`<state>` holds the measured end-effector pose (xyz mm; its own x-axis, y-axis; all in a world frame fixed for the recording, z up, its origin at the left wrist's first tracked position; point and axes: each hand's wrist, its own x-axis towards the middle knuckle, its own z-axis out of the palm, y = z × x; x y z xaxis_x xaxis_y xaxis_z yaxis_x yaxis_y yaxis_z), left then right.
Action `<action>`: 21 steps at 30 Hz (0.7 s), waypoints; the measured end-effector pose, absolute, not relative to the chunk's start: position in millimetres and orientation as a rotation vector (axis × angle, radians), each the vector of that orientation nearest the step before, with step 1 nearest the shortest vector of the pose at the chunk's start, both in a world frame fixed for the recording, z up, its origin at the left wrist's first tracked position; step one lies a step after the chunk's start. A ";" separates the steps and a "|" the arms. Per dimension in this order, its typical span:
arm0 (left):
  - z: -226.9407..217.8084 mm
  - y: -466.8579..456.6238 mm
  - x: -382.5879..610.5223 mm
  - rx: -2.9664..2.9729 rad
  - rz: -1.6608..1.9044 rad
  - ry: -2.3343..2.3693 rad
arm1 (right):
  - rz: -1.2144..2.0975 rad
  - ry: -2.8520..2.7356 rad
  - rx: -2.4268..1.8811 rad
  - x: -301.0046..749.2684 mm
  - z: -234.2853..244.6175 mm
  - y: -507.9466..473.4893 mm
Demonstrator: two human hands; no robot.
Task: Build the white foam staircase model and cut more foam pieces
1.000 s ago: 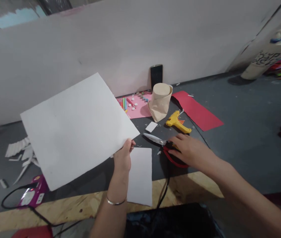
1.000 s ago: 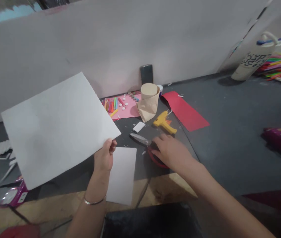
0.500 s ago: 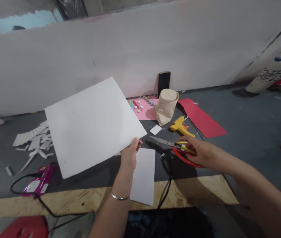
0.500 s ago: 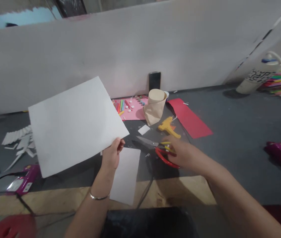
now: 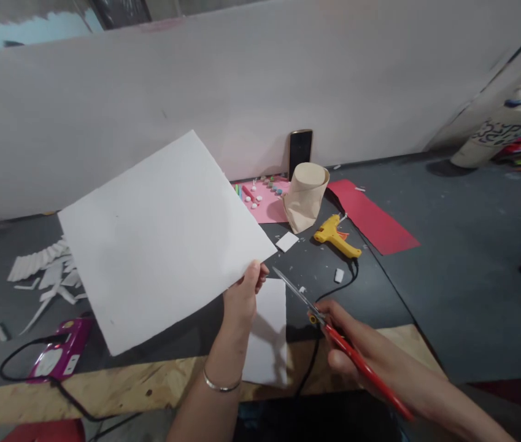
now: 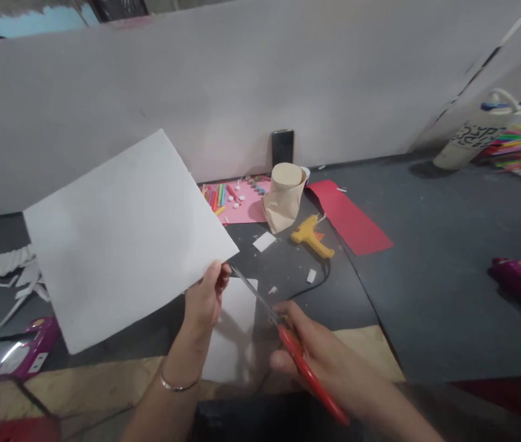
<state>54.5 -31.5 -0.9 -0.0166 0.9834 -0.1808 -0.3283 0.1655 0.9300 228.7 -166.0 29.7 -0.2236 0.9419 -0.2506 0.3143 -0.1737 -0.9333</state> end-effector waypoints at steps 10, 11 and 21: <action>-6.0 -34.8 52.0 0.864 1.141 1.017 | 1.429 -1.419 -1.375 208.5 30.1 -153.3; -5.6 -35.1 52.4 0.870 1.134 1.012 | 1.429 -1.418 -1.367 208.2 29.4 -152.4; -8.6 -36.9 53.4 0.890 1.141 1.115 | 1.369 -1.445 -1.409 206.9 22.7 -150.1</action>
